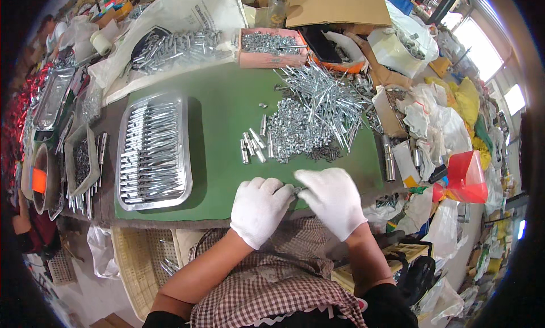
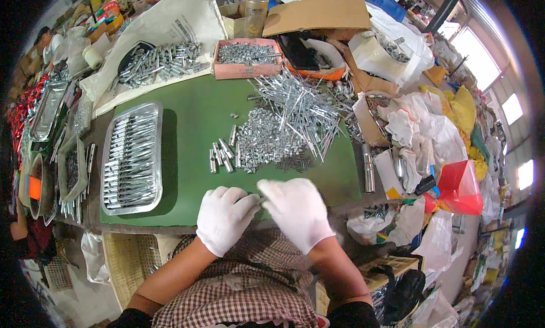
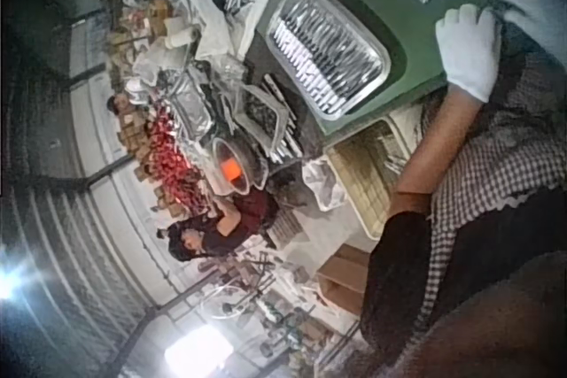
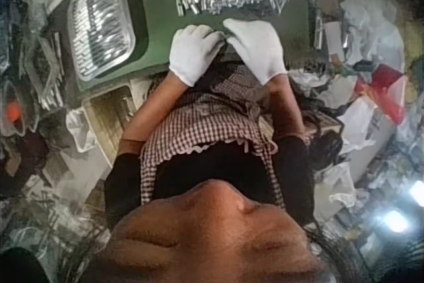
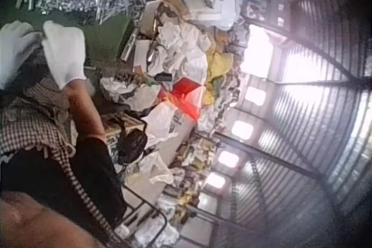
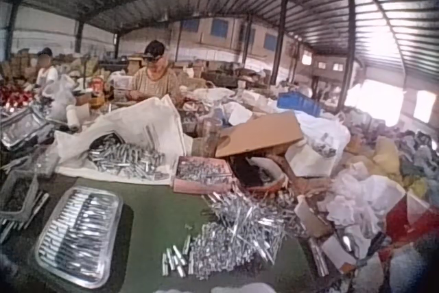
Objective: Picking up small metal pins and assembling them using a handheld tool before placing them in a tray.
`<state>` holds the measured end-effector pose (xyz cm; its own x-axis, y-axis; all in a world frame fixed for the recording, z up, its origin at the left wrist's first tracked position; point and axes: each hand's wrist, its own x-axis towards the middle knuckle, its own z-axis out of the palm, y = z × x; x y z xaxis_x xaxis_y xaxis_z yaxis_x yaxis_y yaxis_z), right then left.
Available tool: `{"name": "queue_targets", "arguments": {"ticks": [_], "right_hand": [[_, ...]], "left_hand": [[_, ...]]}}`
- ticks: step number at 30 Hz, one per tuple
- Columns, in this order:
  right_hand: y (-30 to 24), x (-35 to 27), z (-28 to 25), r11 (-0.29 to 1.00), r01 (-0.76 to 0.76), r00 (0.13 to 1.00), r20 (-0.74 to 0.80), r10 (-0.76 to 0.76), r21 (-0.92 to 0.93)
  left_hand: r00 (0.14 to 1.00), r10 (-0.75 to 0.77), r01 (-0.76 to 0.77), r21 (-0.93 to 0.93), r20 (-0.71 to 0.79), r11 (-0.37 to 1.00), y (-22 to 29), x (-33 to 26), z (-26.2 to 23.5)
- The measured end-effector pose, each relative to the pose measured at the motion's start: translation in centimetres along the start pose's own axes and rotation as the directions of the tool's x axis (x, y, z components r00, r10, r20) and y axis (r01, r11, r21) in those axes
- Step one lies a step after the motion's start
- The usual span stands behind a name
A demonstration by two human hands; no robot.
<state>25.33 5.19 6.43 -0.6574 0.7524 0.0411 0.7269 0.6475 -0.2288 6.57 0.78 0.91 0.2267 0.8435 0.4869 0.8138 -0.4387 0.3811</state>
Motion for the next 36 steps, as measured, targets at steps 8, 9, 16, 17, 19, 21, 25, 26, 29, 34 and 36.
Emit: {"name": "queue_targets", "arguments": {"ticks": [8,9,16,17,19,21,25,26,29,34,36], "right_hand": [[5.5,0.3,1.2,0.817,-0.23,0.803,-0.372,0.466,0.528],[5.8,0.2,1.2,0.892,-0.265,0.84,-0.367,0.401,0.367],[9.2,-4.1,0.3,0.832,-0.554,0.687,-0.574,0.445,-0.017],[9.9,-5.0,0.4,0.722,-0.683,0.636,-0.579,0.51,-0.113],[11.8,-6.6,0.5,0.572,-0.794,0.566,-0.593,0.573,-0.205],[13.7,-7.0,0.5,0.573,-0.818,0.51,-0.392,0.766,0.055],[8.3,-6.8,2.1,0.868,-0.301,0.583,-0.644,0.496,0.396],[5.3,-6.3,2.1,0.928,-0.246,0.648,-0.664,0.372,0.28],[0.3,-7.5,2.8,0.95,-0.312,0.95,-0.006,0.312,-0.009],[0.8,-7.6,2.0,0.898,-0.292,0.84,-0.36,0.405,0.329],[3.4,-8.3,1.5,0.895,-0.352,0.76,-0.475,0.445,0.275]], "left_hand": [[1.0,0.01,-0.01,0.021,-0.001,1.0,0.1,0.1,0.1],[1.0,0.0,0.0,0.025,0.01,1.0,0.1,0.0,0.2],[1.0,-0.01,0.009,0.02,0.026,1.0,0.0,-0.1,-0.1],[0.999,-0.014,0.014,0.023,0.03,1.0,-0.1,-0.2,-0.1],[0.999,-0.008,0.008,0.017,0.04,1.0,0.3,-0.1,-0.1],[0.999,-0.015,0.013,0.031,0.044,0.999,0.5,0.2,-0.5],[0.999,-0.011,0.009,0.042,0.042,0.999,0.1,-0.1,-0.1],[0.999,-0.016,0.014,0.048,0.037,0.999,0.0,-0.2,-0.3],[0.999,0.0,-0.001,0.023,0.039,1.0,0.0,0.0,0.1],[0.999,-0.014,0.014,-0.001,0.041,1.0,0.4,0.2,-0.2],[0.998,-0.033,0.034,-0.005,0.054,0.999,0.9,0.8,-0.5]]}}
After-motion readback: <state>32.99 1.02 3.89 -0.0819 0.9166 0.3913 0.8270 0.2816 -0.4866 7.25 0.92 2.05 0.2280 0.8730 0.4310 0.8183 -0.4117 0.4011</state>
